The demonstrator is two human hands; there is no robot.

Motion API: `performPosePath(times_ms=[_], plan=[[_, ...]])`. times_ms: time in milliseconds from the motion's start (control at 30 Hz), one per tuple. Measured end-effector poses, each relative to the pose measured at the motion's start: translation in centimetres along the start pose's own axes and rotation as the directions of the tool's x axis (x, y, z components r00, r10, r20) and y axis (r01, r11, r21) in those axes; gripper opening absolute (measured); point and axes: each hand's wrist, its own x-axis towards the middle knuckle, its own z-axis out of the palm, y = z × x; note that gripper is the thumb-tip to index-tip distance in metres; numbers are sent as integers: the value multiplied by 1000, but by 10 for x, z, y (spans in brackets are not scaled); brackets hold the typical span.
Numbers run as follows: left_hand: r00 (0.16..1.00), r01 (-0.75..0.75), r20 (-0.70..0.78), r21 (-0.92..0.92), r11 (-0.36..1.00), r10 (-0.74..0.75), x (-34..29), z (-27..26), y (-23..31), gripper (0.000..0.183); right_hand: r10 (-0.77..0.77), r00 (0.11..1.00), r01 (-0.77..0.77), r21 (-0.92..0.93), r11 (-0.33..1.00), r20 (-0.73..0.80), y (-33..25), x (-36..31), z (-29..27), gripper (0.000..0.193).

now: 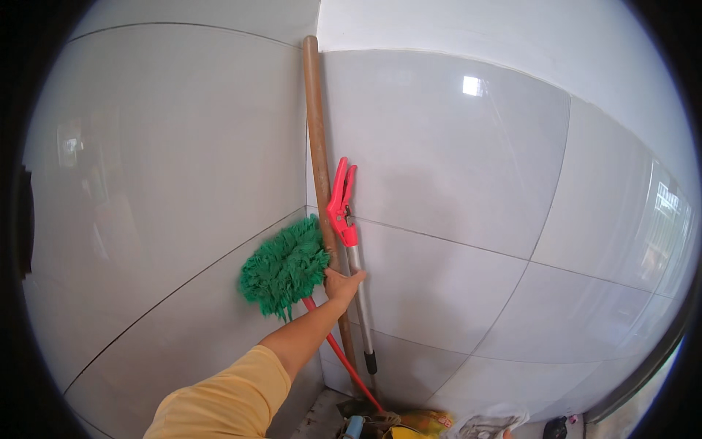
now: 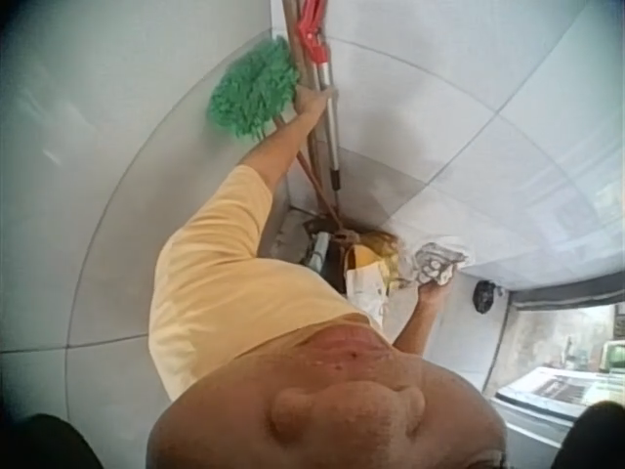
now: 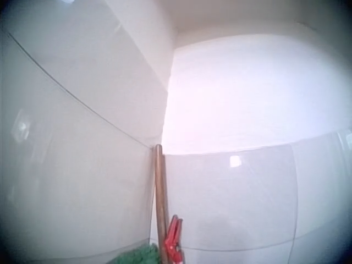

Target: Wiping a white tiled wall with a cloth.

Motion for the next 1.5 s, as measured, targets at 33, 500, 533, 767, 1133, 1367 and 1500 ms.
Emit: performPosePath(times_ms=[33,500,533,767,1133,1367,1500], plan=[[1000,7,-6,-14,1000,-8,-7,-3,5,88,17,1000,-17,-33,999,-12,-12,5,14,35],[990,-136,4,-165,977,138,-29,-26,-5,76,-720,231,894,-435,-108,655,-130,122,297,59],[978,-205,-68,-194,959,195,-25,-30,-14,78,-679,200,853,-466,-234,706,-141,117,332,53],[897,-438,-74,-271,857,435,-16,-23,-21,83,-929,2,459,-826,-328,370,-131,155,549,46],[915,-396,-69,-348,850,398,-17,-32,-26,82,-76,-598,410,223,-884,798,19,148,596,53],[896,-388,12,-465,796,444,-16,-31,-23,75,-547,-466,593,-213,-777,695,-34,84,764,52],[873,-393,109,-419,819,475,-10,-56,-11,74,-620,-394,553,-363,-750,679,-16,78,799,49]])
